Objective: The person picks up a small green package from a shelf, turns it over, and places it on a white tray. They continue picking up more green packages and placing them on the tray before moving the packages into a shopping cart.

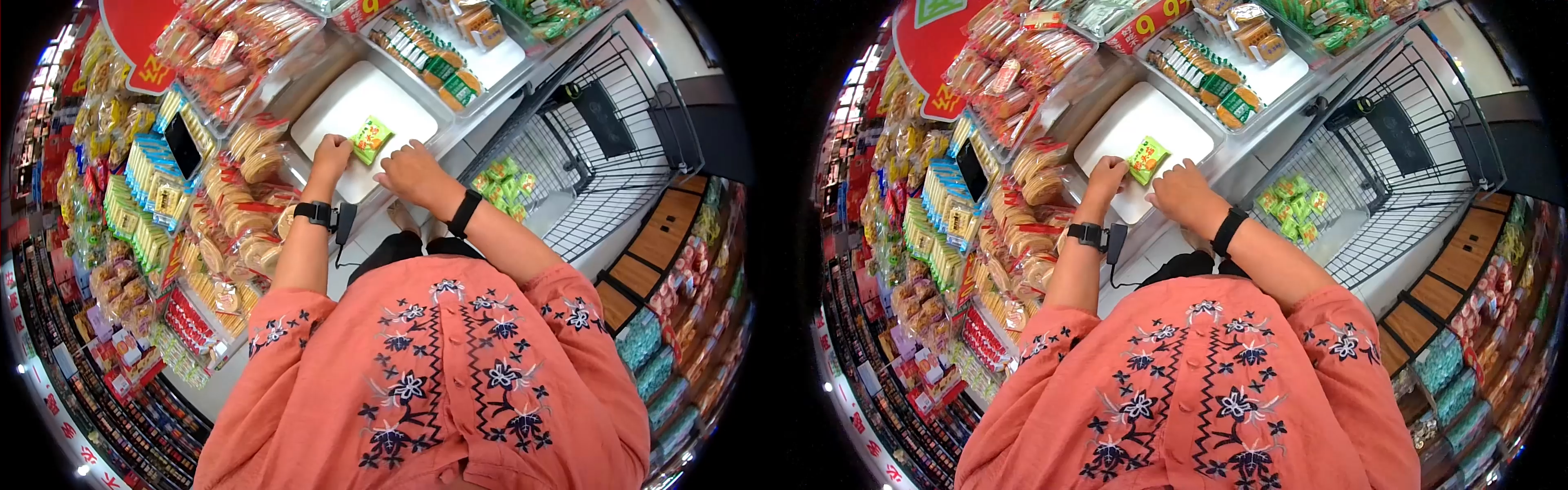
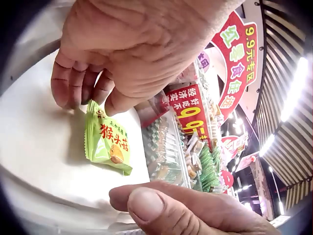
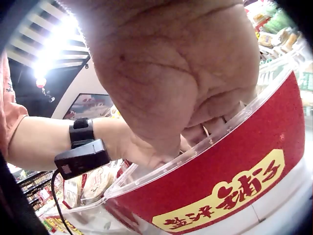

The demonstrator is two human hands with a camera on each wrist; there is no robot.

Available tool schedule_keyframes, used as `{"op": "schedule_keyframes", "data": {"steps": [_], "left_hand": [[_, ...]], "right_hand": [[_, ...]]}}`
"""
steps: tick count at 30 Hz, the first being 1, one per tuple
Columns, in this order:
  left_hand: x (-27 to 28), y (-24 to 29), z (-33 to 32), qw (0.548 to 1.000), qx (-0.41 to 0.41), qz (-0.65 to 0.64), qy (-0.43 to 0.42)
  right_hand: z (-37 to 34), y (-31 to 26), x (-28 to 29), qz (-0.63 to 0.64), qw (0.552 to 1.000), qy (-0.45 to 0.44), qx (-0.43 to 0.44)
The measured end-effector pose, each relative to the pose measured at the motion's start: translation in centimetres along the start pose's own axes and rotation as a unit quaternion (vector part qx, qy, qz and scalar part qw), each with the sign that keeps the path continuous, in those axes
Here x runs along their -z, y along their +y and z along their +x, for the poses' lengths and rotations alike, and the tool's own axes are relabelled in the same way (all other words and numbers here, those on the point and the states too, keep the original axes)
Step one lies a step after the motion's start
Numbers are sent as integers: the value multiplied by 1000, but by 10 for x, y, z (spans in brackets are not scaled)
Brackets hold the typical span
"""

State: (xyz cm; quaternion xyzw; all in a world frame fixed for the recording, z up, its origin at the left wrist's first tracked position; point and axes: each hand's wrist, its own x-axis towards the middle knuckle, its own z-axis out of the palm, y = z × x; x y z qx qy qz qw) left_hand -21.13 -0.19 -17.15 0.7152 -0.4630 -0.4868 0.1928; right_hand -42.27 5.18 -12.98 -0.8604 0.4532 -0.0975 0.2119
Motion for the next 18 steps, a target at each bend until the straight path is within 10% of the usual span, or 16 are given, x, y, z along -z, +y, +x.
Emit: {"op": "schedule_keyframes", "data": {"steps": [18], "left_hand": [[-19, 28, -1, 938, -115, 326, 25]], "right_hand": [[38, 55, 4, -20, 985, 116, -127]]}}
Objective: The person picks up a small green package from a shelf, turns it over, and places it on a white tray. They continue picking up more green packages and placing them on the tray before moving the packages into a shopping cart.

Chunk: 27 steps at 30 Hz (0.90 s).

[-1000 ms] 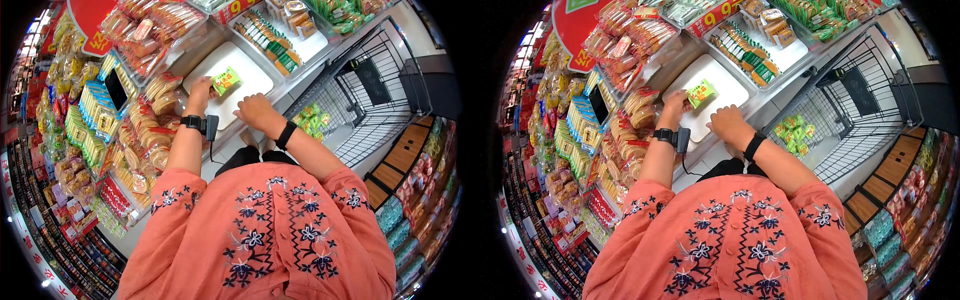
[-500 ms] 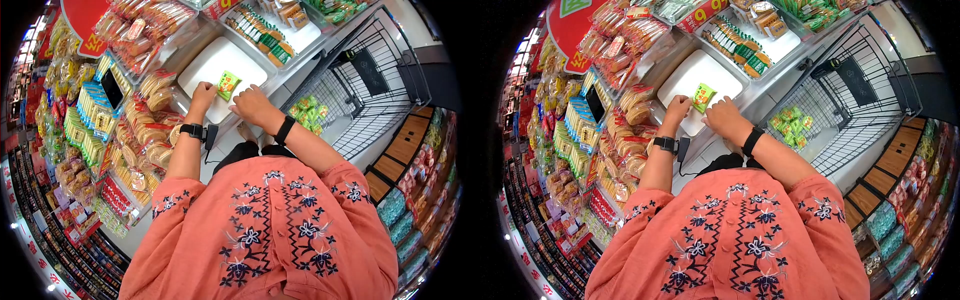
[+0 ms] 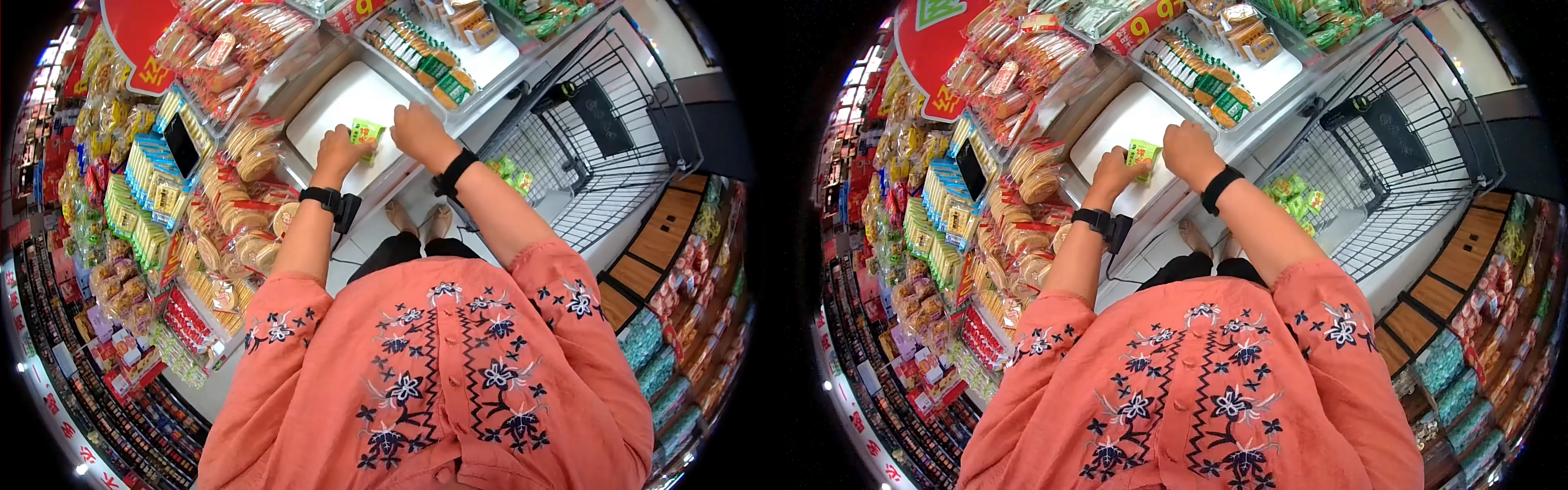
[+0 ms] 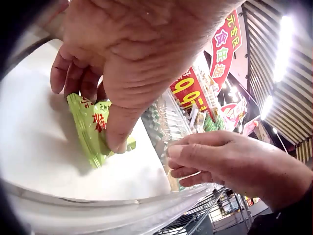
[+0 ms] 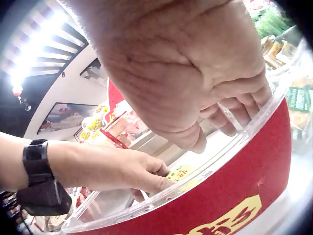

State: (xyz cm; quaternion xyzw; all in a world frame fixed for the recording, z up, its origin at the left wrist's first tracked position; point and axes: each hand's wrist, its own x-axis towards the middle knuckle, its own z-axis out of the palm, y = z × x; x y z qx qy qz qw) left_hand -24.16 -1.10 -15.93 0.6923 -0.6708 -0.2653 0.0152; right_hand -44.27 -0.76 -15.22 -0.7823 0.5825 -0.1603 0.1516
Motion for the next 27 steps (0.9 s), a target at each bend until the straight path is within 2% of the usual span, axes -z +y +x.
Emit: {"op": "schedule_keyframes", "data": {"steps": [3, 5, 6, 9, 12, 15, 18, 21, 23, 27], "left_hand": [[-2, -12, 3, 992, 5, -115, -49], [-2, -16, -1, 988, -5, -144, -56], [-1, -17, -4, 986, -10, -159, -58], [-2, -16, -13, 967, 43, -242, -64], [19, 0, -35, 960, 61, -259, -91], [13, -10, -47, 922, 64, -372, -82], [2, -28, -45, 921, 82, -357, -135], [-5, -33, -48, 958, 66, -261, -96], [-9, -35, -48, 956, 76, -271, -81], [-9, -34, -52, 950, 82, -297, -56]], "right_hand": [[7, 4, -5, -15, 998, -45, -47], [11, 0, -3, -15, 995, -72, -74], [11, -2, -1, -16, 994, -75, -75], [11, -9, 2, -23, 995, -75, -69], [9, -4, -4, -31, 996, -63, -47], [7, 0, -9, -30, 998, -49, -41], [7, 1, -10, -36, 998, -37, -34], [6, 3, -13, -30, 999, -11, -18], [4, 4, -8, -12, 1000, 17, -11], [10, 13, -1, 48, 998, -12, -29]]}}
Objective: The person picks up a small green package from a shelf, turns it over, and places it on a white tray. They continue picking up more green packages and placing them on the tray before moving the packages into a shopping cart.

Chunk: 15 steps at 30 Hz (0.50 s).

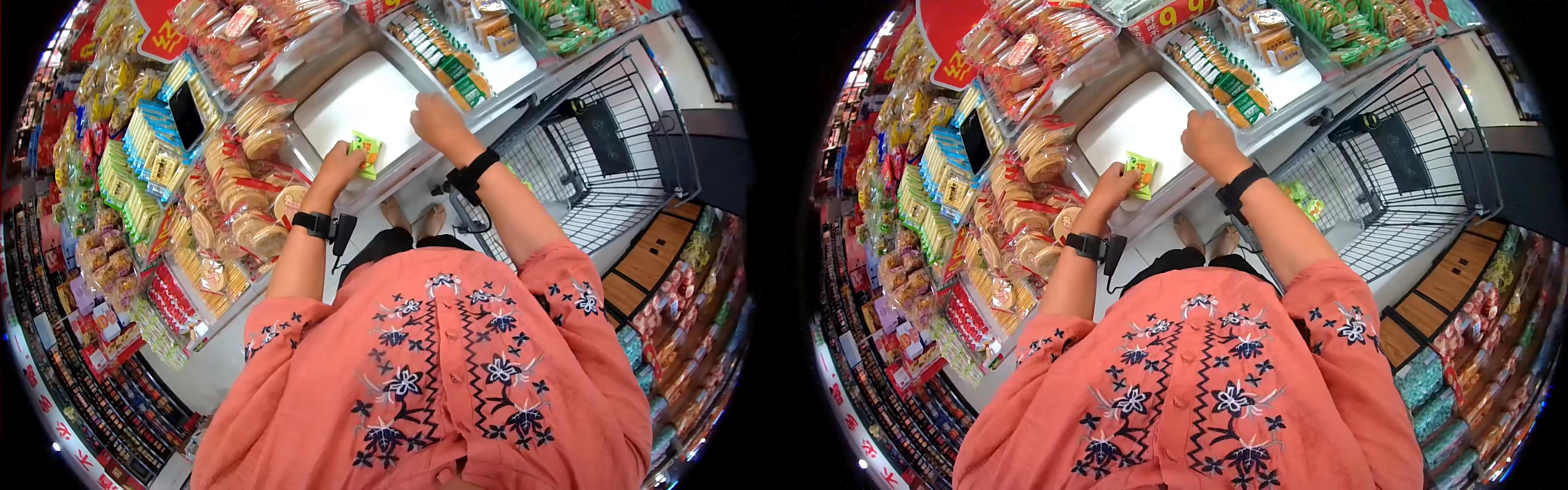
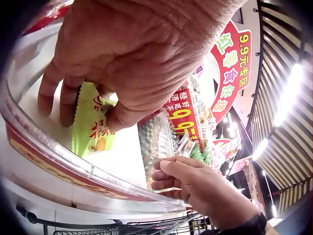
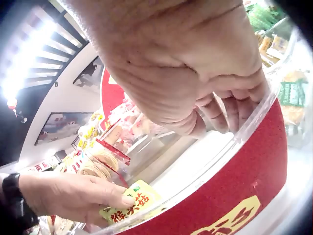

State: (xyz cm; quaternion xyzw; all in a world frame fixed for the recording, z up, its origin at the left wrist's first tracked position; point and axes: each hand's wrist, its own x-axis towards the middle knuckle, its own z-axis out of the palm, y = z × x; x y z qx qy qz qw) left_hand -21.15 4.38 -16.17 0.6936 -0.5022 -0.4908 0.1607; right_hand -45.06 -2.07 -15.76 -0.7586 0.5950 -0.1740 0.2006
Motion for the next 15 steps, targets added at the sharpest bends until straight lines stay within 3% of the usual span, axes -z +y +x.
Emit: {"op": "schedule_keyframes", "data": {"steps": [3, 5, 10, 15], "left_hand": [[4, 2, -5, 998, 2, -49, 36], [5, 2, -8, 993, 34, -112, 17], [10, 19, -30, 959, 78, -270, -33], [9, 12, -28, 941, 114, -315, -55]], "right_hand": [[4, -1, 12, 31, 996, -82, 4], [10, -8, 22, 41, 986, -158, 18], [1, -17, -1, 72, 986, -130, 76], [-7, -28, -19, 75, 983, -137, 98]]}}
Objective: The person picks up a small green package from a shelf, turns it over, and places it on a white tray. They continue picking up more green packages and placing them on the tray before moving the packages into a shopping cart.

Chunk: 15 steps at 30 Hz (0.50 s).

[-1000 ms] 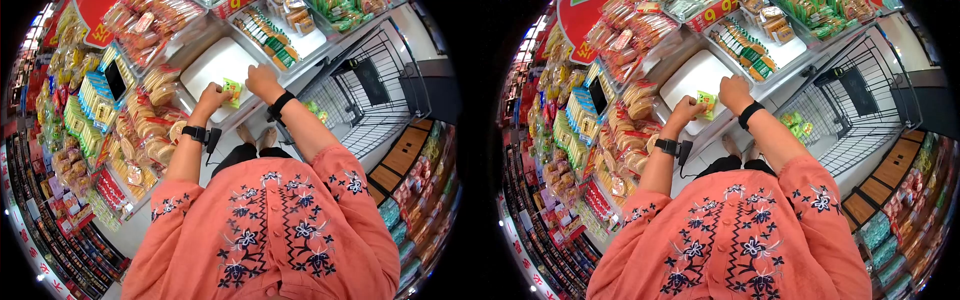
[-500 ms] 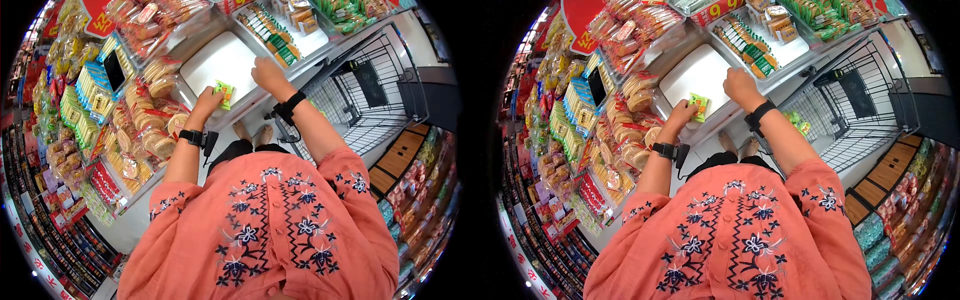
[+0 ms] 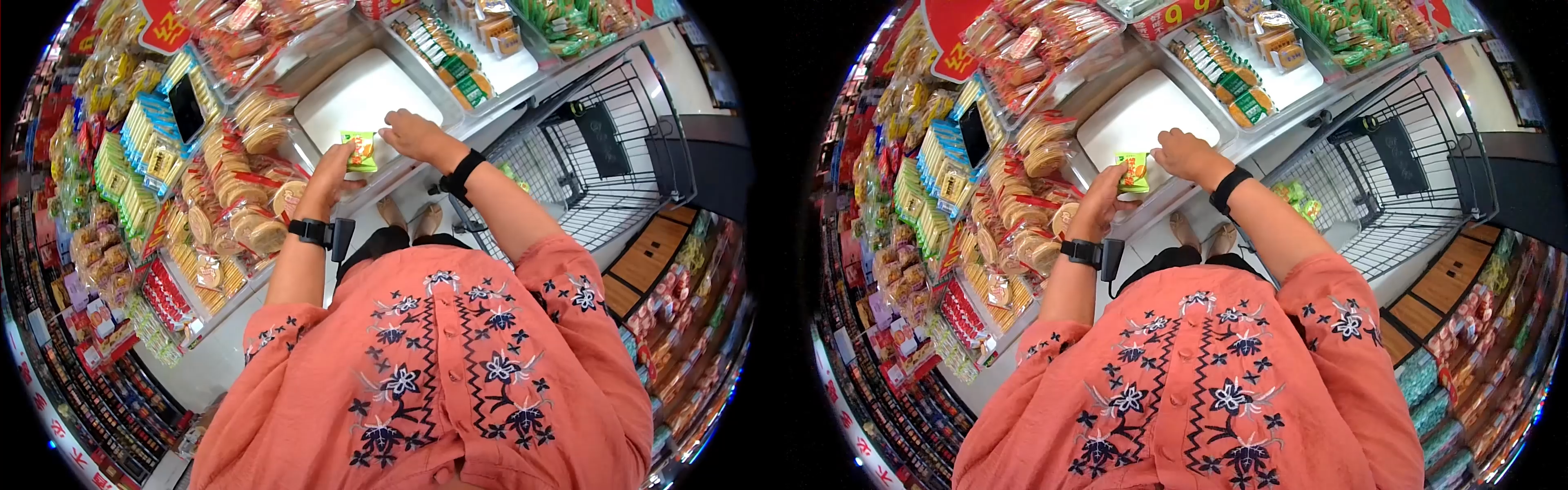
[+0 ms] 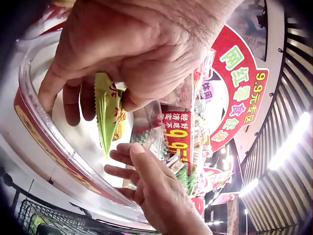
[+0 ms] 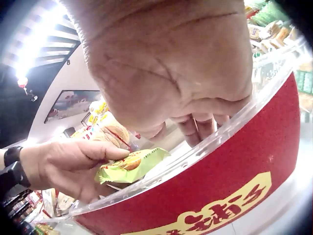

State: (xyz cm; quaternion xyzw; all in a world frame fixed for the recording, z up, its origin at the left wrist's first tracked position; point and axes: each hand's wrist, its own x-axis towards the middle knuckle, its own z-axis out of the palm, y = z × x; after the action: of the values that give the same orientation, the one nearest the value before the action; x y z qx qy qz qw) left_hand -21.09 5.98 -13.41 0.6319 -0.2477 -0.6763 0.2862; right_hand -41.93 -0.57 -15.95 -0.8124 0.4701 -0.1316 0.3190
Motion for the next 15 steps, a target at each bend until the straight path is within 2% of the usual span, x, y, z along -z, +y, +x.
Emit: {"op": "schedule_keyframes", "data": {"steps": [8, 15], "left_hand": [[2, -17, 13, 999, 20, -30, 8], [-9, -7, -3, 994, 34, -97, 22]], "right_hand": [[-1, 3, 1, 66, 998, 21, 5], [2, 0, 14, 113, 993, 33, -19]]}}
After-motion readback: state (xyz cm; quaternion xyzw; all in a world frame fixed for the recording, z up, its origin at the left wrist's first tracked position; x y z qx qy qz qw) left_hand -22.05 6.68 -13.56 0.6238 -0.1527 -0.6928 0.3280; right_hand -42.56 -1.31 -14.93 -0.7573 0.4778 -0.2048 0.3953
